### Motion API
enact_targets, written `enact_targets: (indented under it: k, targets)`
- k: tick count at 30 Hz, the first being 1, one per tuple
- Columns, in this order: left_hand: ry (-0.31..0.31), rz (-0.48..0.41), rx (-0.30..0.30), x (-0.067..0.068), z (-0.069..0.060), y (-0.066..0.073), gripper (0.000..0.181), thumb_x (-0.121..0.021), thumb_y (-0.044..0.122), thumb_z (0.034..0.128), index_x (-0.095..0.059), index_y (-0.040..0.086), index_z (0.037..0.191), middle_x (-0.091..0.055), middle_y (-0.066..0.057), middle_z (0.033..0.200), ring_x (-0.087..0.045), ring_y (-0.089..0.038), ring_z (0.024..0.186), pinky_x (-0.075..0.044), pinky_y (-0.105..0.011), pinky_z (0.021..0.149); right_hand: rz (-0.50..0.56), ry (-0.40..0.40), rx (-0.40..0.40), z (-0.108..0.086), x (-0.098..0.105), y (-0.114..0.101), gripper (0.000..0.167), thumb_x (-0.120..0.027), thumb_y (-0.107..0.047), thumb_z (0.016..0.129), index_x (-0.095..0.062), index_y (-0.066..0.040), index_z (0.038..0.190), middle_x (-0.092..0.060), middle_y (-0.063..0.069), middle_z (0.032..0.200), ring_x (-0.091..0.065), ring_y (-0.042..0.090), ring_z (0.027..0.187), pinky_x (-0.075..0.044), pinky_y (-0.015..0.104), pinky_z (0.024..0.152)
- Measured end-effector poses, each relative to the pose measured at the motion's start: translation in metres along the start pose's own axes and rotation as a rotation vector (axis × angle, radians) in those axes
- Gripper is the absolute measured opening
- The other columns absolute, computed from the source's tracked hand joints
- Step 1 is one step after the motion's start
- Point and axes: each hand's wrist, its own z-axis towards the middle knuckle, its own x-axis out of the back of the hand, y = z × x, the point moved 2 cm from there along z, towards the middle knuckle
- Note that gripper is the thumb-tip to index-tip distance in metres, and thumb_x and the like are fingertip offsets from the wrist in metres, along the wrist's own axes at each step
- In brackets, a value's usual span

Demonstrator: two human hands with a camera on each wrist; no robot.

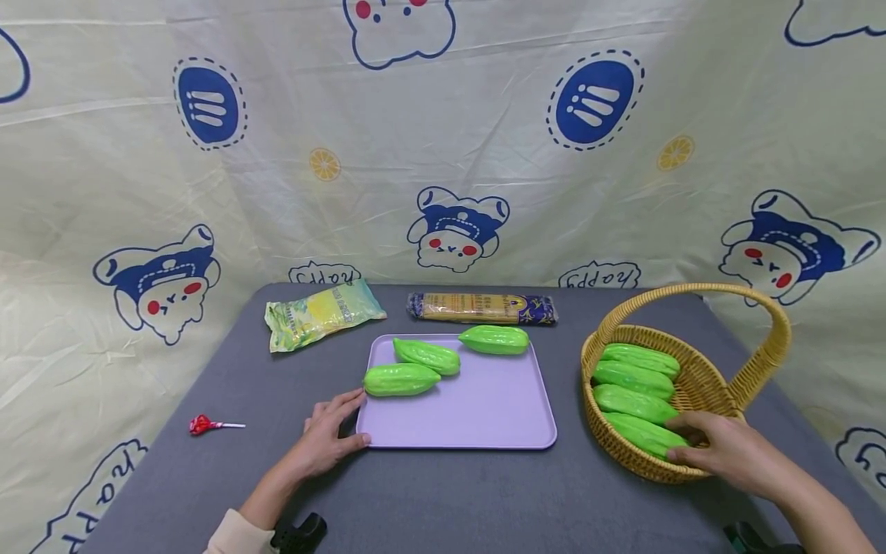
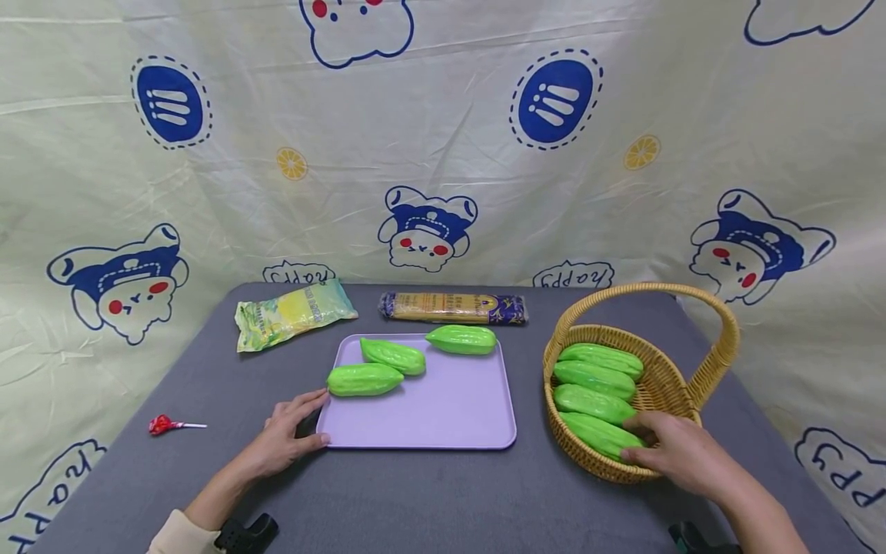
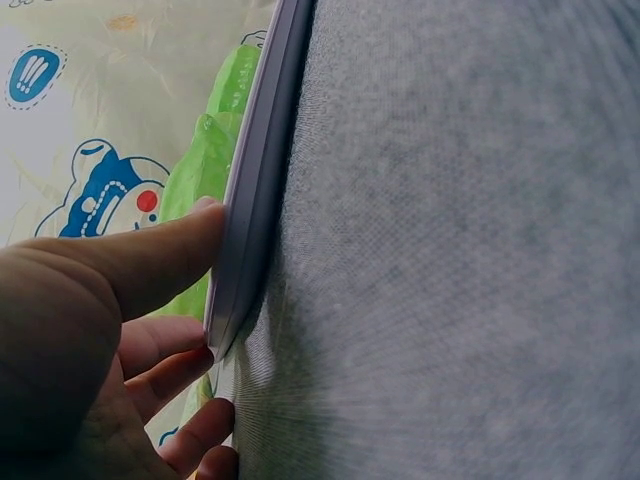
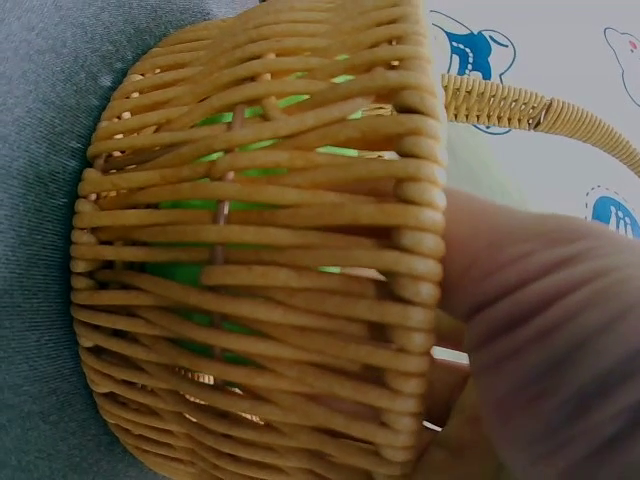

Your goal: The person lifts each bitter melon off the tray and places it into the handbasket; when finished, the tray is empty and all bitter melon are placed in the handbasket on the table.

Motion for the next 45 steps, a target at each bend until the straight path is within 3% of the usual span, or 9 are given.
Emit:
enact_targets:
  k: [15,23,26,32,45]
  targets:
    - [0.0,-0.004,-0.01,0.001,-0.001,0.001,0.066,-0.071,0.029,0.0819,-0.046,0.009,0.14,-0.04,-0.007,0.148,-0.032,-0.033,0.123,-0.024,-0.047,0.087,-0.007,0.018,0.03,-0.002,0.0,-0.003,0.053,-0.066,-0.045,0.082,-0.064,-0.004,0.115,-0.069,0.01,0.107,-0.065,0.018,0.087,-0.051,0.033,0.068]
    - [-0.003,0.001,-0.003,0.001,-0.001,0.002,0.066,-0.071,0.029,0.0822,-0.046,0.01,0.14,-0.04,-0.007,0.148,-0.032,-0.034,0.123,-0.024,-0.048,0.088,-0.02,0.032,0.033,-0.006,0.001,-0.003,0.055,-0.065,-0.05,0.082,-0.064,-0.006,0.116,-0.069,0.007,0.107,-0.063,0.009,0.084,-0.048,0.026,0.065]
    - [-0.003,-0.003,-0.004,0.001,-0.002,0.002,0.066,-0.071,0.029,0.0825,-0.046,0.01,0.14,-0.04,-0.007,0.148,-0.032,-0.034,0.124,-0.024,-0.05,0.088,-0.033,0.06,0.045,-0.007,0.003,-0.004,0.055,-0.066,-0.05,0.081,-0.065,-0.007,0.114,-0.07,0.007,0.106,-0.065,0.014,0.086,-0.048,0.029,0.066]
    - [-0.005,-0.001,-0.001,0.002,-0.002,0.002,0.066,-0.071,0.029,0.0826,-0.046,0.01,0.14,-0.04,-0.007,0.148,-0.032,-0.033,0.124,-0.024,-0.05,0.089,-0.054,0.12,0.038,-0.009,0.009,-0.01,0.056,-0.069,-0.048,0.079,-0.065,-0.005,0.115,-0.068,0.013,0.109,-0.064,0.03,0.095,-0.049,0.047,0.074]
    - [-0.001,0.008,-0.007,0.001,-0.001,0.002,0.066,-0.071,0.029,0.0822,-0.046,0.01,0.14,-0.04,-0.007,0.148,-0.032,-0.034,0.124,-0.024,-0.05,0.088,-0.091,0.239,0.103,-0.016,0.017,-0.043,0.048,-0.069,-0.043,0.081,-0.065,-0.009,0.115,-0.067,0.011,0.11,-0.063,0.03,0.096,-0.047,0.052,0.077]
